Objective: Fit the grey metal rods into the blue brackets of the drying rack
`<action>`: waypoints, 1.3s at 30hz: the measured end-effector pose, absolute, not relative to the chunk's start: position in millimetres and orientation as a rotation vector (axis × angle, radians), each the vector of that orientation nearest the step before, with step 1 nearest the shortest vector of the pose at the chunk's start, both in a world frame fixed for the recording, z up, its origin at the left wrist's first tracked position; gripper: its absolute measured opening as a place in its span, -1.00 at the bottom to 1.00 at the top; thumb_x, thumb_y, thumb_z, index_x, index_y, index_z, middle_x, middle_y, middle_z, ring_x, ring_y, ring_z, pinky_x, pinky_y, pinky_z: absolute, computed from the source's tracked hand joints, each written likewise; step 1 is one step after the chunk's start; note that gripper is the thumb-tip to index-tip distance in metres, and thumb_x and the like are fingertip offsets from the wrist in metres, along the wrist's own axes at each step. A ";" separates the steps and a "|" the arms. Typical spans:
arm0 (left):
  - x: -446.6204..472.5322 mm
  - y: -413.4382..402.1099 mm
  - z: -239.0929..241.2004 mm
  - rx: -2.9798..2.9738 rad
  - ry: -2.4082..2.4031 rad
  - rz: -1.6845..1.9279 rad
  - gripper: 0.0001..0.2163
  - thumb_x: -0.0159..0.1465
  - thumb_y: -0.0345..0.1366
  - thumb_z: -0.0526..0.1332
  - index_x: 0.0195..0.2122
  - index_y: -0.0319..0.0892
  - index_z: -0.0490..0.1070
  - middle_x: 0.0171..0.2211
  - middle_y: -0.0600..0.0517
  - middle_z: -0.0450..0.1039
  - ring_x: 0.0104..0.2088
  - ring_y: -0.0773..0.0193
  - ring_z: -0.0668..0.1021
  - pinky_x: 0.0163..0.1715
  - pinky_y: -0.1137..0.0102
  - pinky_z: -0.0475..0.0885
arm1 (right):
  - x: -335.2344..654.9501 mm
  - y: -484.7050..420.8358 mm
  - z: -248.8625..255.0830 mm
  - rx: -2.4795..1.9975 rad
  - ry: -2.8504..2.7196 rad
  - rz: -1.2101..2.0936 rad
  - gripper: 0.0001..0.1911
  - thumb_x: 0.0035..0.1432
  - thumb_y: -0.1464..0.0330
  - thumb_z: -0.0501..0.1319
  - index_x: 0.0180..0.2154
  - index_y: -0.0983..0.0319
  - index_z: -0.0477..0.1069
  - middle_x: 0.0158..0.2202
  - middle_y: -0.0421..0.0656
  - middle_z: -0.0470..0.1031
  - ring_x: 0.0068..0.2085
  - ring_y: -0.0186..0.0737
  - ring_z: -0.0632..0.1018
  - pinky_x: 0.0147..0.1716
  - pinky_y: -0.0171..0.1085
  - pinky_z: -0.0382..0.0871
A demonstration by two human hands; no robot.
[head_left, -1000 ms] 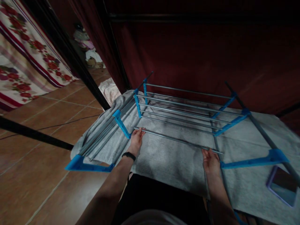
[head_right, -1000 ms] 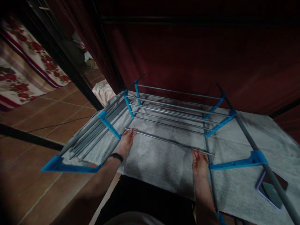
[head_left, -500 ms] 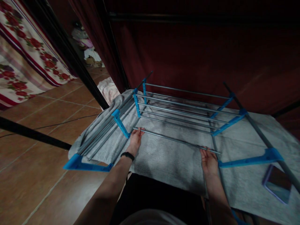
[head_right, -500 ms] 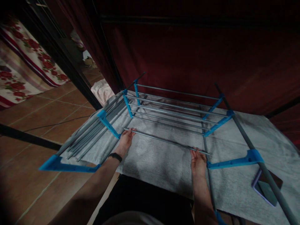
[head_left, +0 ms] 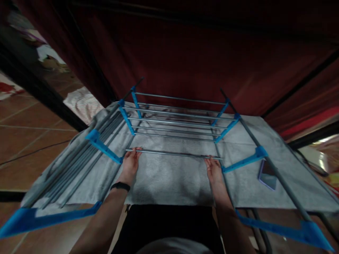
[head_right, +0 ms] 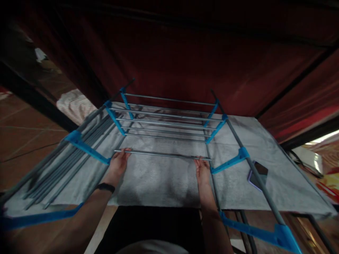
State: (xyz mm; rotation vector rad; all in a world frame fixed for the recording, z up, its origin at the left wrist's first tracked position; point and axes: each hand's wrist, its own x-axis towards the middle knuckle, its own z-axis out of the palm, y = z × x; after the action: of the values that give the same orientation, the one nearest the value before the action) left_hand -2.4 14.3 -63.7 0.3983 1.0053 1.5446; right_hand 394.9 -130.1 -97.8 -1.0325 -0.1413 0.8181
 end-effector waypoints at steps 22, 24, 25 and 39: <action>-7.3 23.7 -38.6 0.237 1.174 1.339 -0.78 0.35 -0.59 0.16 -0.39 -0.19 0.45 -0.42 0.07 0.57 -0.38 0.37 0.64 -0.23 0.47 0.60 | 383.7 -135.4 -79.2 -0.963 -0.024 0.858 -0.70 -0.07 0.45 0.42 -0.49 0.10 0.30 -0.51 -0.37 0.52 -0.38 -0.29 0.62 -0.21 -0.25 0.60; -3.5 20.5 -38.9 0.242 1.153 1.327 -0.78 0.38 -0.56 0.15 -0.36 -0.19 0.47 -0.39 0.06 0.58 -0.35 0.37 0.65 -0.17 0.45 0.61 | 383.0 -138.8 -77.0 -0.959 -0.009 0.859 -0.72 -0.07 0.47 0.41 -0.49 0.10 0.32 -0.47 -0.35 0.55 -0.34 -0.27 0.63 -0.18 -0.23 0.60; -1.0 18.3 -39.1 0.249 1.133 1.320 -0.78 0.39 -0.55 0.14 -0.35 -0.19 0.47 -0.37 0.05 0.59 -0.33 0.37 0.66 -0.14 0.43 0.62 | 382.6 -140.8 -75.6 -0.956 -0.005 0.860 -0.73 -0.07 0.48 0.40 -0.48 0.10 0.33 -0.45 -0.34 0.57 -0.32 -0.27 0.64 -0.17 -0.23 0.60; 32.8 -24.6 -20.3 0.158 1.146 1.175 -0.67 0.45 -0.53 0.02 -0.41 -0.19 0.45 -0.36 0.00 0.62 -0.32 0.30 0.69 -0.25 0.39 0.67 | 389.7 -128.1 -55.7 -0.940 -0.026 0.908 -0.78 -0.02 0.44 0.44 -0.31 0.11 0.49 -0.32 -0.26 0.68 -0.27 -0.24 0.69 -0.21 -0.24 0.64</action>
State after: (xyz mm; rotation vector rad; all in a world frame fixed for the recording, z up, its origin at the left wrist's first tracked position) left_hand 32.8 -24.6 -20.3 0.1583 1.1460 1.1747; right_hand 389.7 -128.1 -55.7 -0.9403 -0.0263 0.9077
